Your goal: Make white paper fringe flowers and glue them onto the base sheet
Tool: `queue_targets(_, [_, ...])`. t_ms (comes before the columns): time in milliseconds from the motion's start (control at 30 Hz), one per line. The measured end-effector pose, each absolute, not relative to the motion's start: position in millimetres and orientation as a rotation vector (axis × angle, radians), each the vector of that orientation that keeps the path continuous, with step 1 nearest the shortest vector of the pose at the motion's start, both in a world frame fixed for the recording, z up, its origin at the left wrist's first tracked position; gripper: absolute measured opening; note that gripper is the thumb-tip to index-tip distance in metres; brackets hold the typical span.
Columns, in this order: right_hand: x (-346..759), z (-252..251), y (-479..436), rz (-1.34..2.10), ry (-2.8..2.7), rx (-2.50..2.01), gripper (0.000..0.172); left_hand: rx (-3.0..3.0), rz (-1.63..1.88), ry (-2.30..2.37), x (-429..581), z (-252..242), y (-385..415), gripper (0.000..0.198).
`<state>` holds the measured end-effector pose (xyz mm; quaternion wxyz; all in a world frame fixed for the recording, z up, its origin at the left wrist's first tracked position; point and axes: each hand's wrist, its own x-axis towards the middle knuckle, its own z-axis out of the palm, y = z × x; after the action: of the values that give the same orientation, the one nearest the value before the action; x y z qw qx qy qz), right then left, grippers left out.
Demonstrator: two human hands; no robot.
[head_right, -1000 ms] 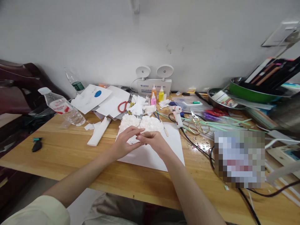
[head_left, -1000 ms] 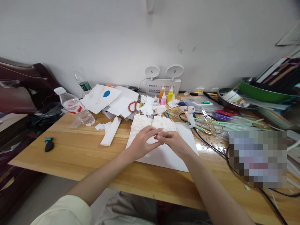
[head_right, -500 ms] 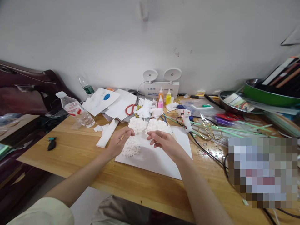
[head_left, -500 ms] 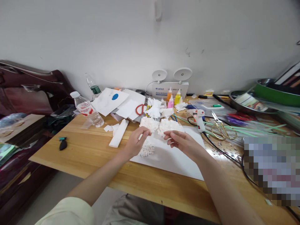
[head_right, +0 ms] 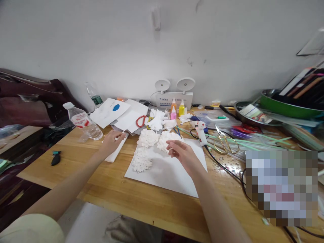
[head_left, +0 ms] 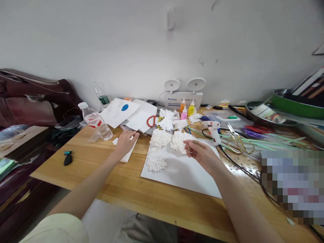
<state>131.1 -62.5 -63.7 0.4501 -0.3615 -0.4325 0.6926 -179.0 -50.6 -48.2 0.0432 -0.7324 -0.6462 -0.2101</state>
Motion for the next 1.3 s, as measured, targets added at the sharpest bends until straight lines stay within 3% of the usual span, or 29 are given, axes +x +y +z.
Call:
queue_targets(400, [136, -66, -58, 1.663, -1.067, -0.900, 0.024, -2.240, -0.501, -1.899, -192, -47, -46, 0.020])
queue_targets(567, [136, -66, -58, 1.646, -1.082, -0.896, 0.022, -2.186, -0.407, -1.984, -197, -52, -56, 0.028])
queue_targets(700, [136, -66, -57, 1.621, -1.084, -0.893, 0.021, -2.138, -0.296, -2.251, -204, -64, -63, 0.052])
queue_targets(767, [136, -66, -57, 1.616, -1.082, -0.891, 0.021, -2.162, -0.308, -2.350, -207, -69, -66, 0.053])
queue_targets(1067, [140, -62, -56, 1.615, -1.034, -0.871, 0.018, -1.996, -0.585, -2.555, -217, -75, -71, 0.058])
queue_targets(1300, [138, -56, -59, 1.550, -0.992, -0.865, 0.016, -1.755, -1.605, -2.326, -202, -47, -89, 0.055])
